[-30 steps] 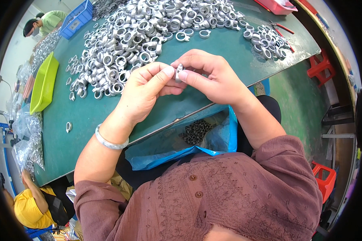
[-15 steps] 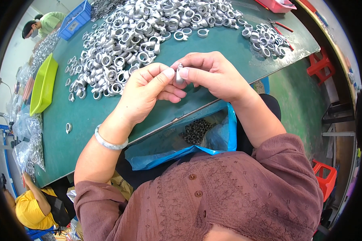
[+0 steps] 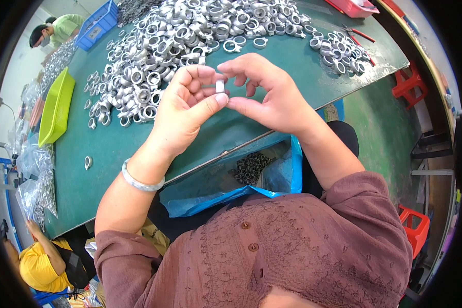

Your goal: The person picks up metal rings and inserts smaller black components into them by hand on a workstation.

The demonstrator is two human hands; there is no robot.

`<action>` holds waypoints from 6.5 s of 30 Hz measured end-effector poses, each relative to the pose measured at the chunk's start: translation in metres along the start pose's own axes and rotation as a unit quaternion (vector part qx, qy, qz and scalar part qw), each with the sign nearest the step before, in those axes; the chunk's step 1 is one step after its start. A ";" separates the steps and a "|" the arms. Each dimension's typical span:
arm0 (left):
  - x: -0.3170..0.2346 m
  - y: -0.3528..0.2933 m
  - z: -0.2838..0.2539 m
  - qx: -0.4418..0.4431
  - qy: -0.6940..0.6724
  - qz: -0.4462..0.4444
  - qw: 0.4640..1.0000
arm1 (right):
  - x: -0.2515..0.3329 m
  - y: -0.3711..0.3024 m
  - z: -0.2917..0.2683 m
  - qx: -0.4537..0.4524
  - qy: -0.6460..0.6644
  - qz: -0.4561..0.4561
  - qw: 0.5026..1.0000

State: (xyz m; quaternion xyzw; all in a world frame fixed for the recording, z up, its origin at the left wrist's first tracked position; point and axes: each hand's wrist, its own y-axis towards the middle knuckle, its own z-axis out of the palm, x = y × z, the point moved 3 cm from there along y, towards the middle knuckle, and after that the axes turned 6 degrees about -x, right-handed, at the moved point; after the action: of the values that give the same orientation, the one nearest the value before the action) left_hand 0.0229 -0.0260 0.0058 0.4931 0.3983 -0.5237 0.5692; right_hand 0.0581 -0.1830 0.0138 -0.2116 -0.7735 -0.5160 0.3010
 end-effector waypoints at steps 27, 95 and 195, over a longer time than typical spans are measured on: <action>-0.006 -0.005 0.003 0.010 0.277 0.264 0.924 | -0.005 -0.005 0.004 0.055 0.268 0.289 0.918; -0.025 -0.024 0.011 0.255 0.276 0.196 0.906 | -0.030 0.050 0.083 0.262 -0.163 0.022 0.951; -0.023 -0.040 -0.054 -0.049 0.336 0.159 0.927 | 0.003 0.003 0.064 0.085 0.246 0.265 0.928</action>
State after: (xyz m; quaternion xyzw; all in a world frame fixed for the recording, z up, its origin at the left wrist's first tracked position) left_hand -0.0164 0.0332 0.0116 0.6686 0.5077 -0.2093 0.5015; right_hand 0.0416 -0.1230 -0.0006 -0.2487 -0.6317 -0.3859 0.6247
